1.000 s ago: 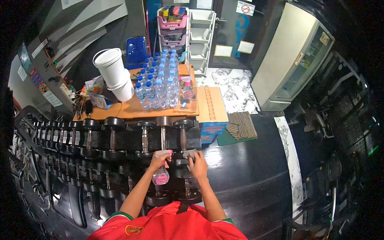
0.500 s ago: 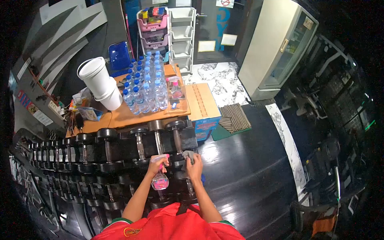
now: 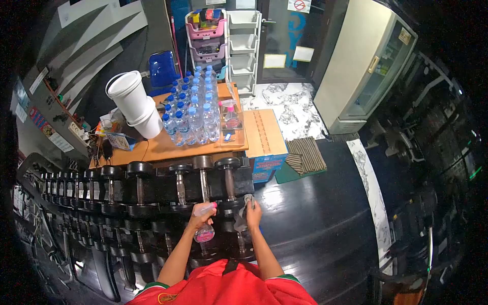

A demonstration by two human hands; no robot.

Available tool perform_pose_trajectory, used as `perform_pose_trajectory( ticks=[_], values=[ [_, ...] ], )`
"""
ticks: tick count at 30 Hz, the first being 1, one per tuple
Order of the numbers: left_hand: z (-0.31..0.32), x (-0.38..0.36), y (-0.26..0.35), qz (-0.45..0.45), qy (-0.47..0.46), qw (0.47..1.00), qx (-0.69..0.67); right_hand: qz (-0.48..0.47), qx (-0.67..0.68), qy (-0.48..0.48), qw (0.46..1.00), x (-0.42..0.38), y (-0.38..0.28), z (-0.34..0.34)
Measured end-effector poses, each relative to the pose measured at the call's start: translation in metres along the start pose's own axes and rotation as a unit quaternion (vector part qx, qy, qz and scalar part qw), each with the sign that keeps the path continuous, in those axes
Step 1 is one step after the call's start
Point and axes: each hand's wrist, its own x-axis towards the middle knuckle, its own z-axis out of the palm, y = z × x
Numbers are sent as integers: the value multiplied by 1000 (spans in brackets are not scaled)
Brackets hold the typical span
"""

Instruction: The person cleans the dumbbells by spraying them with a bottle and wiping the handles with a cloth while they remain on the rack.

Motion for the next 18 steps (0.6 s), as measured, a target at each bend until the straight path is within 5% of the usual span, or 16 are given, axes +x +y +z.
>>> perform_pose_trajectory(
  ticks=[5, 7, 13, 18],
  values=[
    [-2, -3, -12, -23, 29, 999, -36, -10, -61, -16, 998, -17, -41, -9],
    [-2, -4, -13, -8, 41, 998, -51, -186, -152, 30, 970, -27, -60, -10],
    [-12, 4, -6, -24, -6, 995, -100, -267, -254, -101, 924, -38, -118, -15],
    [-16, 9, 2, -58, -32, 992, -110, -362, -391, -178, 827, -38, -150, 1]
  ],
)
